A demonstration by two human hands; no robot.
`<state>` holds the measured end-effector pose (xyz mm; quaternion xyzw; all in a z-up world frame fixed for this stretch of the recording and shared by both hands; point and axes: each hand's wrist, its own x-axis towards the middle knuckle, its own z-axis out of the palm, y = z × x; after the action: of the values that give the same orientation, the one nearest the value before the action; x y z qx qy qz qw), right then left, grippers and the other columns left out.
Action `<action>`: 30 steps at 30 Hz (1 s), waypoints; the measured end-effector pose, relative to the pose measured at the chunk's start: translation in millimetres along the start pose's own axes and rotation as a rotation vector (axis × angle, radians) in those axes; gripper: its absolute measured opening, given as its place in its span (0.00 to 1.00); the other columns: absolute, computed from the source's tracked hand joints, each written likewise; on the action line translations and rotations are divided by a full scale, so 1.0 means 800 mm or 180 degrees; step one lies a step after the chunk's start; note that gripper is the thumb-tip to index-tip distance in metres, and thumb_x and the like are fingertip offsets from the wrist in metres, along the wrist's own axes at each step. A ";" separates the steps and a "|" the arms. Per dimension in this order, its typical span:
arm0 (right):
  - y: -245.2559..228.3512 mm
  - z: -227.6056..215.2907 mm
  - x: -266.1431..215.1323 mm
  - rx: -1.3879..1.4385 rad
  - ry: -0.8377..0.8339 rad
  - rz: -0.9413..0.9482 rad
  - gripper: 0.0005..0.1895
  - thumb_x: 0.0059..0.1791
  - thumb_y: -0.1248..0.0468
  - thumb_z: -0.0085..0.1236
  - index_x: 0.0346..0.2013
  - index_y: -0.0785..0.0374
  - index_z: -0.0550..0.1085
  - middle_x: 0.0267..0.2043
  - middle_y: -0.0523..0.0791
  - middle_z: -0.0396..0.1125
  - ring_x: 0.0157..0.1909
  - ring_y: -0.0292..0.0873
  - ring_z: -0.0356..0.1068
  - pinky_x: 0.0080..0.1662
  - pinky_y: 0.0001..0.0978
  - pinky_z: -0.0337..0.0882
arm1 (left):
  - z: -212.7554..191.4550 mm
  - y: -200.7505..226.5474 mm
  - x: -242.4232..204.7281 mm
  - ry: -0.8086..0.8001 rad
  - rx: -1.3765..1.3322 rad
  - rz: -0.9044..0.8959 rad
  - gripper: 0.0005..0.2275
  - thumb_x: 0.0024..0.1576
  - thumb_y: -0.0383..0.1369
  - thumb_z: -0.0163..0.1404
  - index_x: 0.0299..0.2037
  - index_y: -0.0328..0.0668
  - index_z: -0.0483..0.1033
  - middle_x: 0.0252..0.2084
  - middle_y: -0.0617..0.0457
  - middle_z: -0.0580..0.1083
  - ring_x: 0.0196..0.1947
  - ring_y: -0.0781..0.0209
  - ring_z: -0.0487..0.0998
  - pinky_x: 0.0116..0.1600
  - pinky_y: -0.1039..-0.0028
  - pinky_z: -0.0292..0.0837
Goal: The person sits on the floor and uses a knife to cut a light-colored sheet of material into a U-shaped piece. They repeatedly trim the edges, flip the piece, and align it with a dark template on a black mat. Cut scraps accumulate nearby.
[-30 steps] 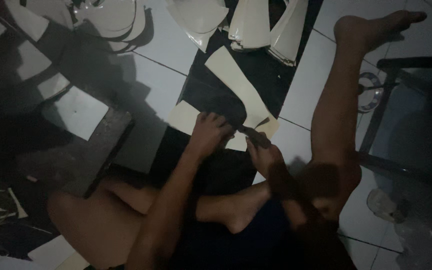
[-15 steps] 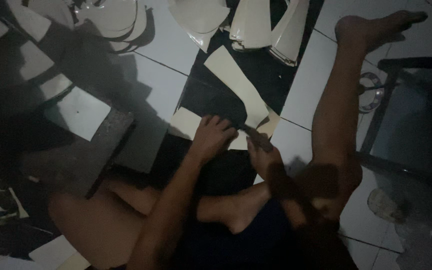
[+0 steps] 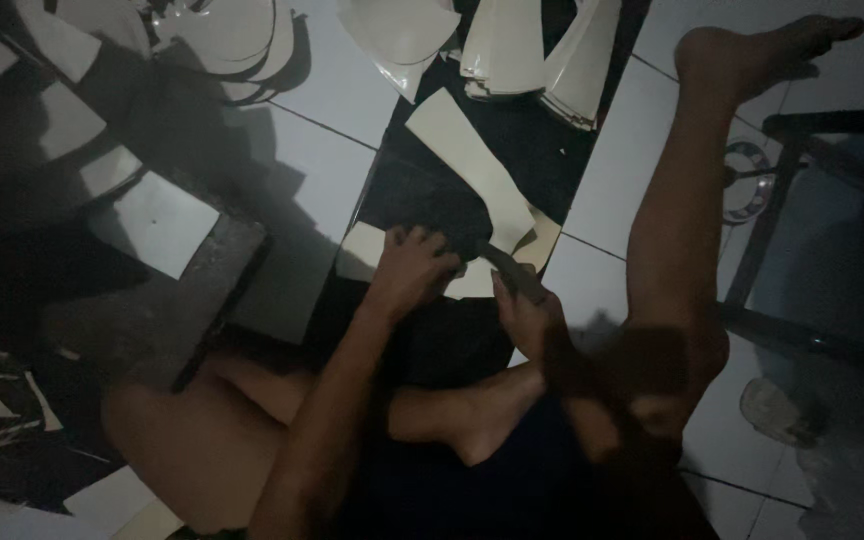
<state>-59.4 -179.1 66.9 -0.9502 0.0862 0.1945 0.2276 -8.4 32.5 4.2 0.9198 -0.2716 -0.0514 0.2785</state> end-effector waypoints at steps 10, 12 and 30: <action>-0.012 0.004 -0.003 -0.0258 -0.0076 -0.0632 0.18 0.58 0.57 0.46 0.60 0.61 0.69 0.44 0.56 0.72 0.37 0.55 0.75 0.35 0.44 0.75 | 0.008 -0.002 -0.007 0.0115 -0.0005 -0.0004 0.07 0.53 0.39 0.59 0.40 0.55 0.82 0.44 0.54 0.74 0.50 0.52 0.71 0.57 0.49 0.58; -0.010 0.004 0.000 -0.0370 -0.0059 -0.0596 0.17 0.59 0.55 0.49 0.55 0.64 0.71 0.41 0.56 0.73 0.40 0.56 0.76 0.38 0.45 0.74 | 0.001 -0.007 0.003 0.0103 -0.0115 -0.0013 0.11 0.54 0.43 0.60 0.42 0.50 0.81 0.45 0.53 0.74 0.52 0.50 0.71 0.57 0.52 0.59; -0.006 0.014 0.012 -0.0199 -0.0123 -0.0847 0.14 0.58 0.60 0.51 0.55 0.63 0.74 0.47 0.57 0.74 0.40 0.56 0.77 0.40 0.42 0.76 | 0.014 -0.033 0.001 -0.0015 -0.0341 0.0247 0.08 0.54 0.39 0.59 0.37 0.47 0.80 0.42 0.54 0.74 0.49 0.52 0.71 0.50 0.55 0.59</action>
<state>-53.4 -170.5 55.7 -0.9560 -0.0511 0.1835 0.2233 1.8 44.7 -19.4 0.8922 -0.3046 -0.0572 0.3285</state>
